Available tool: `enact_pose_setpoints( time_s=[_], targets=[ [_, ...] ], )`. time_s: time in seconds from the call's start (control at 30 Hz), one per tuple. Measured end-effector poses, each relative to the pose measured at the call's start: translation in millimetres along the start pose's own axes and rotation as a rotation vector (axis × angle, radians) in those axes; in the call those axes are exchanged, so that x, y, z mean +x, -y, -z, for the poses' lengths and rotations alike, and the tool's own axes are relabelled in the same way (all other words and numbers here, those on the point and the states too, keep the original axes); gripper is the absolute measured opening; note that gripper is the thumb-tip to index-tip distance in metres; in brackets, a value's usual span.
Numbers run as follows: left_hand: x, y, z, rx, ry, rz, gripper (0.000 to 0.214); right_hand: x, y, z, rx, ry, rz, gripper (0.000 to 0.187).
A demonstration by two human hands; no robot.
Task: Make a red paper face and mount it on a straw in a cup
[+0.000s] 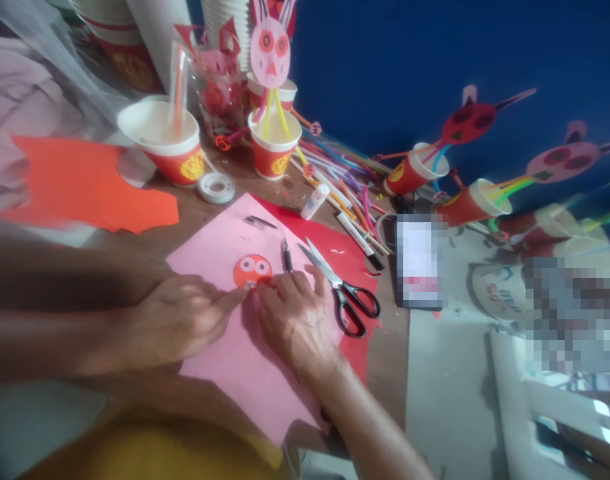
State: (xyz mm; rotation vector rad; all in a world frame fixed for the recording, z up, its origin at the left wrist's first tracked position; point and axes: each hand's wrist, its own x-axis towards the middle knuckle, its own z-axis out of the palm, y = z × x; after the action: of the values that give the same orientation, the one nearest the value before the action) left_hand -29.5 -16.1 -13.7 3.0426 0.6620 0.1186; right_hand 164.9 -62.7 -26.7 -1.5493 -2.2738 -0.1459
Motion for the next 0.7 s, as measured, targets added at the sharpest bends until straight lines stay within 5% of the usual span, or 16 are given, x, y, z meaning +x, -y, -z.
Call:
enact_pose_setpoints(
  time_s=[0.7],
  targets=[
    [-0.3,-0.7,-2.4,0.019,-0.039,0.004,0.033,0.1,2.9,1.0,0.018,0.001,-0.025,0.015]
  ],
)
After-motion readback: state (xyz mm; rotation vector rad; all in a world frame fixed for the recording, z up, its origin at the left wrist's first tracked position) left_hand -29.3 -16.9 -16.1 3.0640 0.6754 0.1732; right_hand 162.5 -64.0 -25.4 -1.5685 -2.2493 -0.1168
